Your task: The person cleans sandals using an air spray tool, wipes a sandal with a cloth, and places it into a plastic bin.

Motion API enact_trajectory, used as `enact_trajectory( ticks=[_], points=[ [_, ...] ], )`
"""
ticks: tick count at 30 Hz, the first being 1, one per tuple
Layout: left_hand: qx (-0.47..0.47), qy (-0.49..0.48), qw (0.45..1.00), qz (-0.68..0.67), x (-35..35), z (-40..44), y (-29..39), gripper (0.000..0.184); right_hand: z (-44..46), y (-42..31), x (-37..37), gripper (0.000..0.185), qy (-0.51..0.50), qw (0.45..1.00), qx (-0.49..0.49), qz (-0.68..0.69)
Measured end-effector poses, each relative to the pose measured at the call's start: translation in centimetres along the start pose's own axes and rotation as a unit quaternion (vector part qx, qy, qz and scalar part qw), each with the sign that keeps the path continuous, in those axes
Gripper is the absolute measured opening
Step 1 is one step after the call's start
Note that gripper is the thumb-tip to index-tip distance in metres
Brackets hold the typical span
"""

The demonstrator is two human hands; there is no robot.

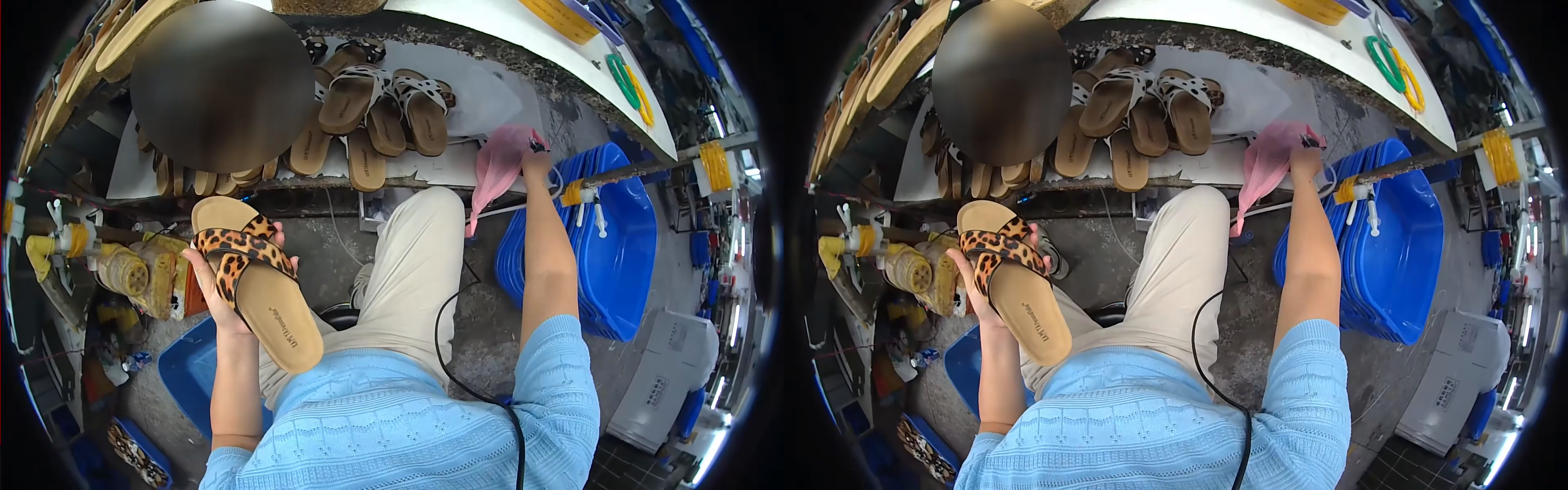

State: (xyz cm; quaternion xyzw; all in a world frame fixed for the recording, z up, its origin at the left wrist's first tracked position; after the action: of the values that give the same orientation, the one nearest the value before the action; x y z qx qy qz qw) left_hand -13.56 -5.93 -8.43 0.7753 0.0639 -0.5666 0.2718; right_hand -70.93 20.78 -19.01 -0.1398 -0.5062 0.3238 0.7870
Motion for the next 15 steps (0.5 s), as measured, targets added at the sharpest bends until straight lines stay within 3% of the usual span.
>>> enact_trajectory(
  ticks=[2,4,6,8,9,10,11,12,13,14,15],
  points=[
    [0.007,0.006,1.0,0.0,0.3,0.5,-0.4,0.098,1.0,-2.5,-0.2,0.046,-0.009,0.996,0.045,-0.074],
    [0.021,0.012,1.0,-0.008,0.1,1.4,-1.1,0.098,0.5,-8.4,1.1,0.047,0.025,0.995,0.069,0.074],
    [0.033,0.03,0.999,-0.022,-1.1,2.3,-2.2,0.098,-1.2,-14.0,1.8,0.05,0.114,0.969,0.217,-0.023],
    [0.032,0.078,0.996,0.001,-3.1,2.9,-2.6,0.1,-2.9,-17.3,-0.3,0.046,0.055,0.933,0.324,-0.145],
    [0.036,0.09,0.994,0.041,-3.4,3.3,-2.8,0.102,-2.1,-15.7,-2.1,0.038,0.002,0.955,0.285,-0.084],
    [0.062,0.005,0.997,0.038,-3.0,3.9,-3.1,0.104,-1.3,-13.9,-3.9,0.031,-0.044,0.97,0.238,-0.024],
    [0.046,0.025,0.998,0.036,-3.3,4.3,-3.0,0.106,-1.3,-13.3,-4.2,0.035,-0.107,0.981,0.153,0.045],
    [0.058,0.008,0.998,0.023,-3.4,4.3,-3.2,0.106,-0.4,-11.9,-5.2,0.028,-0.103,0.975,0.173,0.097],
    [0.067,-0.005,0.997,-0.024,-3.8,4.2,-3.3,0.105,0.1,-11.5,-5.1,0.028,-0.04,0.965,0.25,0.064],
    [0.051,0.0,0.998,0.02,-3.7,4.2,-3.0,0.104,-0.4,-11.7,-4.7,0.028,0.026,0.946,0.323,0.029],
    [0.053,0.005,0.998,0.028,-3.5,4.2,-2.9,0.103,-0.8,-12.1,-4.6,0.029,0.049,0.959,0.278,0.011]
  ],
)
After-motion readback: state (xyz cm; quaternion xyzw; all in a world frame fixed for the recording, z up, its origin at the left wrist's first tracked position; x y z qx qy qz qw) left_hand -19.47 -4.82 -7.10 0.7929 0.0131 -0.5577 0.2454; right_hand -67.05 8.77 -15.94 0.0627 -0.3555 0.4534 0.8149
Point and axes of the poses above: each hand's wrist, its own z-axis towards the middle knuckle, its own x-axis out of the back of the hand, y = z × x, the point moved 6 cm from there along z, towards the middle knuckle, and after that the axes turned 4 degrees about x, right-handed, at the moved point
